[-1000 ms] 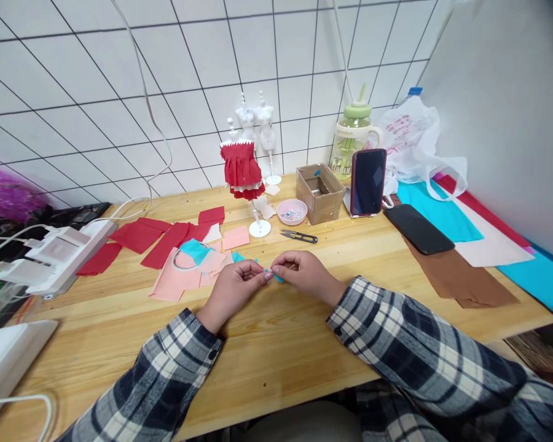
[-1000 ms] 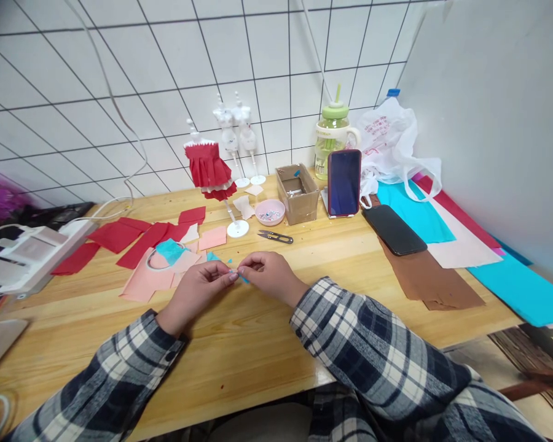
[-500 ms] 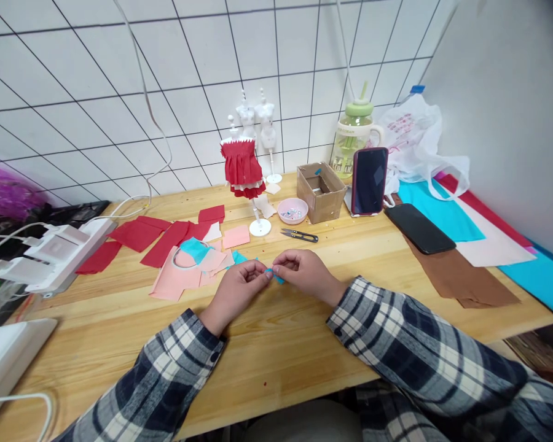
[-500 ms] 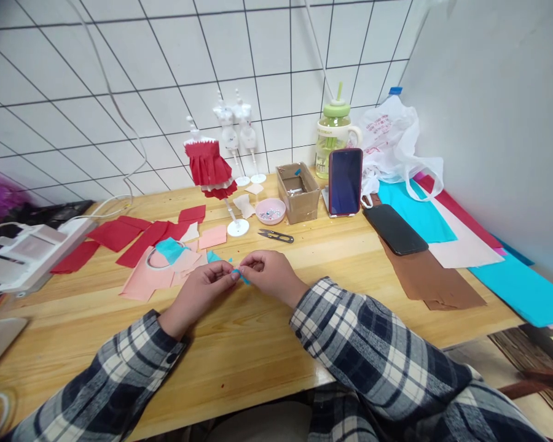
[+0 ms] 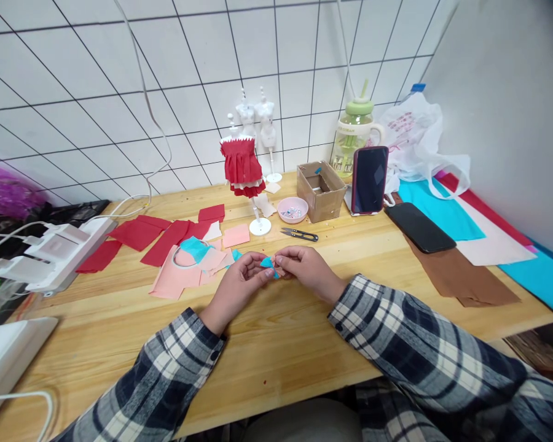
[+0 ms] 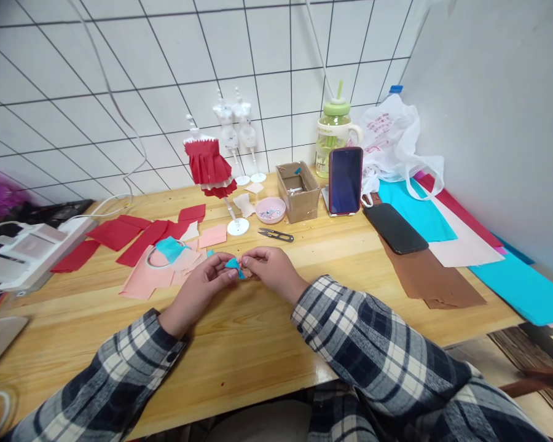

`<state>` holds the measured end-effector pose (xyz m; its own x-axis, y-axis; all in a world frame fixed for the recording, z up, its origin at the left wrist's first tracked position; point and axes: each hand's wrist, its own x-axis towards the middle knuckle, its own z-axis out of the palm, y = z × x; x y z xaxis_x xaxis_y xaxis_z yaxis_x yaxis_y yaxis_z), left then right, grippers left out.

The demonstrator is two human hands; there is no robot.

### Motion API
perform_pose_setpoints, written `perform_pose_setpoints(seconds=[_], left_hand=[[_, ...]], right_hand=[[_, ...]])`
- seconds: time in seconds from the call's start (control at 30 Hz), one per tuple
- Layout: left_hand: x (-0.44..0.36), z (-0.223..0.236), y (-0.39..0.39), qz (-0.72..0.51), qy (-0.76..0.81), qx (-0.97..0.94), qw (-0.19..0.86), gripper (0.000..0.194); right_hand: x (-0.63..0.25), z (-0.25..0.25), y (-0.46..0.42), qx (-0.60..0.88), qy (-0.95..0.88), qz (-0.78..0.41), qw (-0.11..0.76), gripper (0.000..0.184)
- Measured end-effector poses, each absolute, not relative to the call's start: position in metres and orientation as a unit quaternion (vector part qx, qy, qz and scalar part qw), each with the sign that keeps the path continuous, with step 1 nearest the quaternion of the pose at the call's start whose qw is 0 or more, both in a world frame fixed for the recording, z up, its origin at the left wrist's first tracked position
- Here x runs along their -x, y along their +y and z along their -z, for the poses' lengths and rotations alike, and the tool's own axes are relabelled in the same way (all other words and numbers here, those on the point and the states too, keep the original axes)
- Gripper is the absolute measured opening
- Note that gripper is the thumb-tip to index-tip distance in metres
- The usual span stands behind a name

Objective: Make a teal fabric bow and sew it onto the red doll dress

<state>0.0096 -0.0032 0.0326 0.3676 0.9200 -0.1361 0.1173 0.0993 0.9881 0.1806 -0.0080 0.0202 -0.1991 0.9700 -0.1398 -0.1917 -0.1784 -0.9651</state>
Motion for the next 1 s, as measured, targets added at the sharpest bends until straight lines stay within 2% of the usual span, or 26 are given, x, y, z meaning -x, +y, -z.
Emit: perform_pose_setpoints(seconds=[0.27,0.53,0.63,0.77,1.0], left_hand=[[-0.011,-0.028,-0.003,-0.325,0.442,-0.575,0.607,0.032],[-0.010,-0.031,-0.005,-0.282,0.442,-0.584,0.620,0.030],[-0.009,-0.033,-0.004,-0.265,0.434,-0.592,0.625,0.030],[-0.007,-0.033,-0.002,-0.301,0.446,-0.577,0.615,0.031],[-0.004,-0.024,0.001,-0.342,0.449,-0.527,0.635,0.033]], right_hand=[[-0.180,-0.023,-0.010,0.442,-0.444,-0.625,0.466,0.025],[-0.184,-0.025,-0.010,0.478,-0.561,-0.495,0.460,0.011],[-0.185,-0.027,-0.010,0.460,-0.549,-0.532,0.451,0.014],[-0.186,-0.028,-0.010,0.437,-0.536,-0.589,0.417,0.028],[-0.189,-0.019,-0.007,0.506,-0.624,-0.461,0.377,0.015]])
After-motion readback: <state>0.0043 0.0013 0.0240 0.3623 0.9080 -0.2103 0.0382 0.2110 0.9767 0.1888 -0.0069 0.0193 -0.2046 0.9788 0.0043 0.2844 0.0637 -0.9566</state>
